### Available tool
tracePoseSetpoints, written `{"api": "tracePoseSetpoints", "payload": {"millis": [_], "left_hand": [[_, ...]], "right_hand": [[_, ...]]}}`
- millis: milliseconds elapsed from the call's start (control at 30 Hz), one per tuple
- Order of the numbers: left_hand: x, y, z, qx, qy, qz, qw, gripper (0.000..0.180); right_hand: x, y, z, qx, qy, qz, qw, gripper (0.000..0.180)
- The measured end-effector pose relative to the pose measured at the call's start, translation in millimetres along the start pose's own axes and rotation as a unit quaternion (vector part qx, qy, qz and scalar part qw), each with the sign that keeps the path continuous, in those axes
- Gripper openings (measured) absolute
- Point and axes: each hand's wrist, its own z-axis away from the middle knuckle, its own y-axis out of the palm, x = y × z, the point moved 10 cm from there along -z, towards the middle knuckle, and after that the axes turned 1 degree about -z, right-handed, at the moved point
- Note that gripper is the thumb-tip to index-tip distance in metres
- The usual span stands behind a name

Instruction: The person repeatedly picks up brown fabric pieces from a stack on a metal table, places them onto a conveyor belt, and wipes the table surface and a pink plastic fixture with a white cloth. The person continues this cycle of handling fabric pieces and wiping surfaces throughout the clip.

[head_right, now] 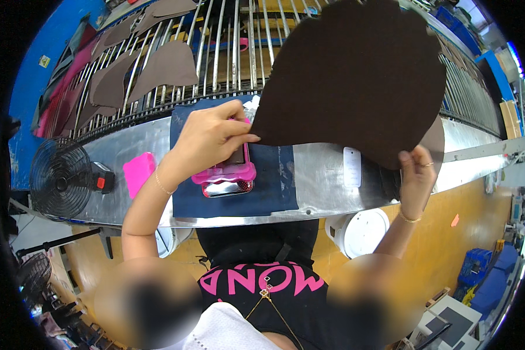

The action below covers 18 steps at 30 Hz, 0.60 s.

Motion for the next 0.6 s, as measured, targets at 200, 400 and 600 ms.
{"api": "tracePoseSetpoints", "payload": {"millis": [200,400,600], "left_hand": [[7.8,-36.9,-65.6,-0.002,-0.059,0.202,0.978,0.029],[87.7,-76.1,-94.3,-0.106,-0.158,0.378,0.906,0.027],[255.7,-91.6,-15.4,-0.297,-0.324,0.434,0.786,0.048]], "right_hand": [[75.6,-15.3,-53.9,0.066,-0.037,0.044,0.996,0.023],[121.9,52.2,-95.9,0.12,-0.12,0.116,0.979,0.033],[100.5,46.0,-93.6,0.06,-0.121,0.194,0.972,0.035]]}}
